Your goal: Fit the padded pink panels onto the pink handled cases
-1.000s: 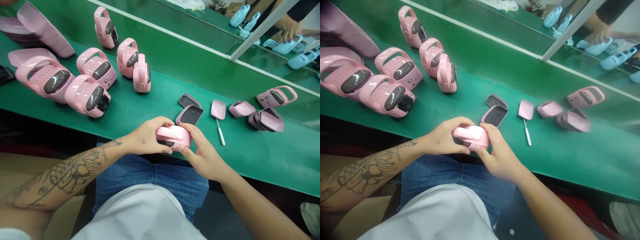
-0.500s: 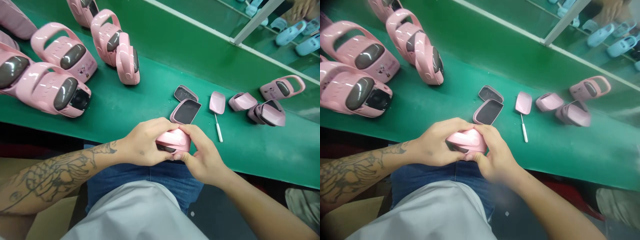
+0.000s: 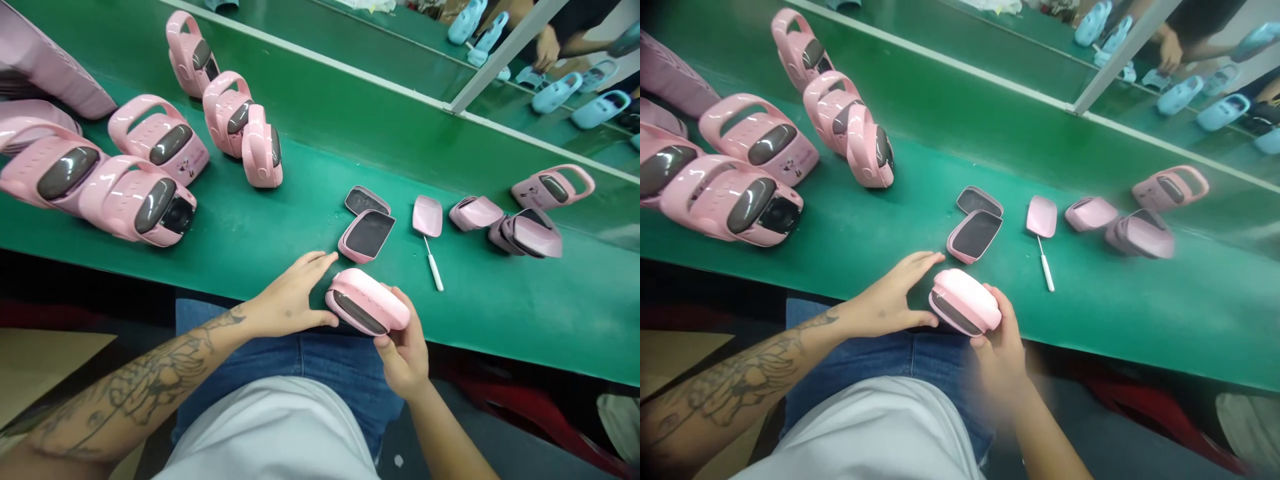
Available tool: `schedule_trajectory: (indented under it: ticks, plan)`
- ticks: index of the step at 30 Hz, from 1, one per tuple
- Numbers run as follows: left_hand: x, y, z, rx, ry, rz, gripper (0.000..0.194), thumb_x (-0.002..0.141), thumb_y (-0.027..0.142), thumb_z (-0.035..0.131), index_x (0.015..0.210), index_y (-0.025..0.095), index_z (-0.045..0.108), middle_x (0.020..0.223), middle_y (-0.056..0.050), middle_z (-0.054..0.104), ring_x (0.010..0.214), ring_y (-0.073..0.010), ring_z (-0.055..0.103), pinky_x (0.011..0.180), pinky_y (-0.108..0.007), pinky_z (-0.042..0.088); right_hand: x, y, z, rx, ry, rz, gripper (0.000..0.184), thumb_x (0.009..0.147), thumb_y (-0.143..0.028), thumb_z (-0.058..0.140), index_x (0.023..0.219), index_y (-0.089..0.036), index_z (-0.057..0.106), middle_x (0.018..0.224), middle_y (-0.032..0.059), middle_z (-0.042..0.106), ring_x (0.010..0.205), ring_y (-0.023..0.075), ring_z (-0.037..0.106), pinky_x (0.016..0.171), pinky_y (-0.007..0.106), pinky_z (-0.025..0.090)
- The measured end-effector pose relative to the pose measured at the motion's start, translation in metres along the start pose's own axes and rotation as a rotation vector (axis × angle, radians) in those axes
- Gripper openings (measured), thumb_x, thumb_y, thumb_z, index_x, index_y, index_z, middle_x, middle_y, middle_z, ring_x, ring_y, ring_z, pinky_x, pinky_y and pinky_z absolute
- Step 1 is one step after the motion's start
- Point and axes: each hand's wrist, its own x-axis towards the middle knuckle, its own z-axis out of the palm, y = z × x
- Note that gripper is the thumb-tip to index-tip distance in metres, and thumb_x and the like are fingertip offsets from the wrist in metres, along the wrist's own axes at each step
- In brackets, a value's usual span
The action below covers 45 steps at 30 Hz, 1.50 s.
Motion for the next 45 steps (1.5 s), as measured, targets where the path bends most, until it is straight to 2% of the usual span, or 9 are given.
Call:
schedule_trajectory:
  ticks: [3, 8, 14, 20, 23, 27, 30, 37, 45]
  plan:
    - [0.000, -0.001, 0.017, -0.044, 0.024, 0.049, 0.088, 0.080, 0.045, 0.095, 0.157, 0.025, 0.057, 0.163, -0.018, 0.059, 0.163, -0.0408, 0.042, 0.132, -0.069, 0.035, -0.005, -0.002, -0.005, 0.006, -0.030, 0.021, 0.072, 0.104, -0.055, 0.061, 0.167, -0.029, 0.038, 0.172, 0.0201, 0.047, 0.154, 0.0419, 0.054, 0.117, 0.066, 0.057]
    - [-0.006, 0.011, 0.016, -0.263, 0.274, 0.190, 0.077, 0.070, 0.047, 0.101, 0.138, 0.022, 0.073, 0.135, -0.015, 0.067, 0.127, -0.0313, 0.069, 0.112, -0.051, 0.060, 0.005, -0.010, -0.007, 0.192, -0.171, 0.059, 0.075, 0.104, -0.051, 0.062, 0.168, -0.030, 0.029, 0.171, 0.0193, 0.049, 0.153, 0.0383, 0.058, 0.119, 0.066, 0.057]
    - [-0.034, 0.026, -0.002, 0.041, 0.482, 0.269, 0.072, 0.071, 0.031, 0.100, 0.137, 0.024, 0.072, 0.130, -0.013, 0.065, 0.120, -0.0299, 0.068, 0.109, -0.052, 0.061, 0.034, -0.036, 0.003, -0.040, -0.167, -0.113, 0.074, 0.106, -0.044, 0.060, 0.171, -0.033, 0.027, 0.177, 0.0151, 0.041, 0.162, 0.0353, 0.045, 0.130, 0.067, 0.042]
    - [-0.043, 0.014, -0.008, 0.046, 0.361, 0.234, 0.098, 0.073, 0.049, 0.100, 0.158, 0.025, 0.058, 0.156, -0.019, 0.062, 0.147, -0.0385, 0.060, 0.126, -0.059, 0.049, 0.068, -0.076, 0.006, -0.405, -0.363, -0.420, 0.083, 0.100, -0.054, 0.071, 0.170, -0.029, 0.035, 0.168, 0.0193, 0.051, 0.158, 0.0434, 0.048, 0.128, 0.073, 0.039]
    - [-0.043, 0.003, -0.009, -0.138, 0.228, 0.110, 0.114, 0.072, 0.056, 0.099, 0.168, 0.028, 0.045, 0.173, -0.018, 0.049, 0.163, -0.0392, 0.044, 0.135, -0.061, 0.035, 0.077, -0.090, 0.002, -0.489, -0.422, -0.394, 0.077, 0.099, -0.053, 0.072, 0.166, -0.026, 0.043, 0.157, 0.0207, 0.060, 0.148, 0.0442, 0.057, 0.121, 0.071, 0.047]
    - [-0.039, -0.007, -0.003, -0.310, 0.160, 0.059, 0.108, 0.076, 0.060, 0.095, 0.167, 0.027, 0.047, 0.169, -0.018, 0.055, 0.159, -0.0374, 0.050, 0.135, -0.060, 0.035, 0.079, -0.106, -0.008, -0.497, -0.528, -0.300, 0.066, 0.100, -0.044, 0.071, 0.159, -0.025, 0.048, 0.157, 0.0195, 0.058, 0.149, 0.0412, 0.056, 0.120, 0.066, 0.051]
    - [-0.031, -0.007, 0.005, -0.252, 0.161, 0.158, 0.104, 0.076, 0.060, 0.095, 0.165, 0.026, 0.052, 0.170, -0.019, 0.053, 0.161, -0.0385, 0.047, 0.135, -0.060, 0.036, 0.078, -0.111, -0.012, -0.506, -0.519, -0.315, 0.067, 0.098, -0.045, 0.073, 0.157, -0.025, 0.048, 0.165, 0.0194, 0.054, 0.152, 0.0427, 0.053, 0.122, 0.068, 0.049]
    - [-0.020, -0.005, 0.019, -0.205, 0.179, 0.309, 0.106, 0.086, 0.057, 0.088, 0.174, 0.027, 0.036, 0.176, -0.020, 0.042, 0.165, -0.0400, 0.040, 0.135, -0.061, 0.035, 0.083, -0.110, -0.016, -0.355, -0.585, -0.242, 0.072, 0.103, -0.047, 0.071, 0.166, -0.030, 0.040, 0.171, 0.0130, 0.051, 0.159, 0.0348, 0.050, 0.130, 0.060, 0.044]
    - [-0.018, -0.004, 0.032, -0.231, 0.387, 0.420, 0.103, 0.081, 0.054, 0.094, 0.169, 0.028, 0.048, 0.159, -0.018, 0.064, 0.147, -0.0405, 0.063, 0.125, -0.057, 0.052, 0.088, -0.109, -0.017, -0.281, -0.571, -0.191, 0.064, 0.099, -0.056, 0.074, 0.154, -0.029, 0.054, 0.152, 0.0126, 0.066, 0.139, 0.0359, 0.062, 0.116, 0.060, 0.053]
